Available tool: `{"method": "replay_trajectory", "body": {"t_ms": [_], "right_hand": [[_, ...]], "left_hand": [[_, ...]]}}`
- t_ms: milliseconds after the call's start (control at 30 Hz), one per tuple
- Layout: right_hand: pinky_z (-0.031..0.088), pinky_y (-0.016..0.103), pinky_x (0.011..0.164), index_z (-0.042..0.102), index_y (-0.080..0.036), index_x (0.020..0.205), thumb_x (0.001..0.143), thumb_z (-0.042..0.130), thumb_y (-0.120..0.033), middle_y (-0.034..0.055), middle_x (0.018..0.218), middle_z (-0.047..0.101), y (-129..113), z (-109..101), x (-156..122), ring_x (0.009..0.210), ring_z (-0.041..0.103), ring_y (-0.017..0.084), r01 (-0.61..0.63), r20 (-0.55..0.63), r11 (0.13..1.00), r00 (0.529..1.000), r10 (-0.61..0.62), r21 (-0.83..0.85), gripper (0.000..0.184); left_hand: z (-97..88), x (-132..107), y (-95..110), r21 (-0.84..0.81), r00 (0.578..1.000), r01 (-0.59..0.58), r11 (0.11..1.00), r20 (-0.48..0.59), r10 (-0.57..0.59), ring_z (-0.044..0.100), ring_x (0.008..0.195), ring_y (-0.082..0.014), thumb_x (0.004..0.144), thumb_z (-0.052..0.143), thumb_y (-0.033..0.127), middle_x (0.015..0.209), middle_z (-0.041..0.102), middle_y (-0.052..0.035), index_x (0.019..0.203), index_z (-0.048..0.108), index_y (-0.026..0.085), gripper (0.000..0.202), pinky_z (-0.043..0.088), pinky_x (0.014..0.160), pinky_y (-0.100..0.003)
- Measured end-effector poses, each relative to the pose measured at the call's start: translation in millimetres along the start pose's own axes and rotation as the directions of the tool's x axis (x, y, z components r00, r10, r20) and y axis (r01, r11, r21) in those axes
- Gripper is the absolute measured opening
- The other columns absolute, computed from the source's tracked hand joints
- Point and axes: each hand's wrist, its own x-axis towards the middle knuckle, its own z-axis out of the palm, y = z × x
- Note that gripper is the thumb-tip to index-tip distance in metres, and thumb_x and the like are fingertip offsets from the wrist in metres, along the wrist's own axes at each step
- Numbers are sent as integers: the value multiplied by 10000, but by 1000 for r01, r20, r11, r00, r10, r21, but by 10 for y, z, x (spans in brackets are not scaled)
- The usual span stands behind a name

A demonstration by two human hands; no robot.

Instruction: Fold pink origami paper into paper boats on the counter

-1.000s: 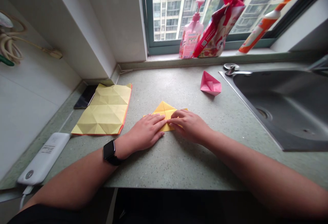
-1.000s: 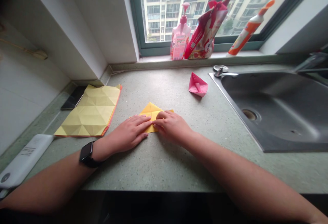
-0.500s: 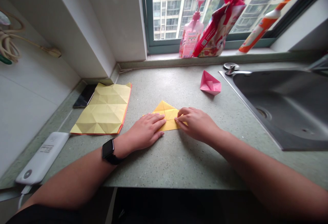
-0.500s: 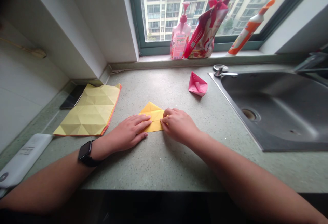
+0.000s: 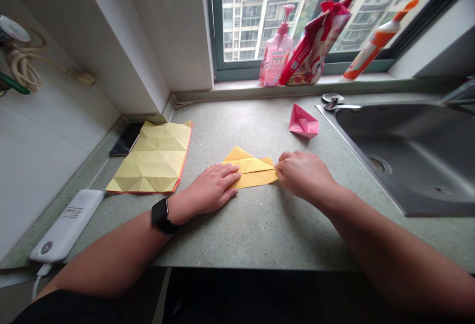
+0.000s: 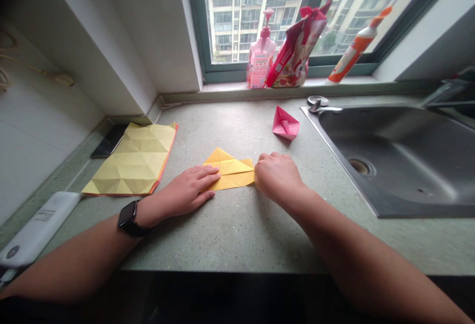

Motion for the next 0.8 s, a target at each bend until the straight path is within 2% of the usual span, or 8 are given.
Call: {"method": "replay_trajectory", "body": {"t_ms": [100,167,200,267,367,567,733,800], "right_hand": [[524,480,802,882,-218,932,1038,559,-260,167,1054,822,-83,-94,74,903,702,328,-63,-103,995,993,55,-74,342],[548,487,890,872,-214,1099,1064,542,-237,149,1178,821,-194,-117,108,1015,719,326,24,-182,1000,983,-25,-10,333],[559,479,924,859,-209,1151,1076,540,-234,141,1203,820,-255,-106,115,1043,722,312,97,-183,995,979,-91,28,329],[583,455,921,846,-219,1173,1076,549,-213,120,1190,824,-364,-43,114,1021,726,284,208,-147,975,970,-195,83,312],[604,437,923,833,-247,1191,1055,574,-163,91,1180,827,-451,90,112,1008,727,264,276,-57,952,961,-270,134,304],[601,431,923,839,-290,1184,1056,627,-181,89,1185,808,-432,182,153,1000,715,259,298,12,944,953,-303,138,271],[585,433,944,830,-280,1233,1042,656,-178,93,1230,798,-426,193,130,1039,703,265,305,2,945,952,-308,113,277],[584,436,942,825,-279,1255,1040,658,-180,91,1240,798,-419,204,124,1038,702,266,309,2,944,950,-311,116,290]], "left_hand": [[16,2,-28,-3,1000,-1,1000,10,1,522,1564,-332,1129,575,384,1664,577,-141,1549,609,218,453,389,1334,-568],[41,10,-56,1,1000,2,1000,28,-2,495,1587,-328,1136,564,409,1702,540,-127,1579,583,225,480,355,1349,-574],[54,16,-71,2,999,-1,1000,36,0,482,1598,-326,1140,557,426,1717,523,-121,1592,571,229,494,338,1356,-576],[77,30,-96,5,999,-10,1000,46,10,460,1615,-317,1147,537,453,1734,502,-112,1612,552,241,511,310,1365,-577],[93,51,-112,17,999,-16,1000,33,15,460,1615,-308,1156,508,461,1718,524,-108,1613,554,251,504,297,1368,-572],[60,64,-69,90,1000,0,996,0,0,513,1561,-342,1151,531,423,1632,608,-126,1543,627,228,449,346,1341,-597],[-57,24,-17,167,998,57,984,-48,-50,499,1564,-360,1138,557,363,1619,613,-117,1287,790,229,307,351,1330,-631],[-119,-2,-12,195,996,87,977,-52,-78,503,1559,-367,1129,572,351,1622,612,-108,1238,822,234,297,349,1329,-638]]}}
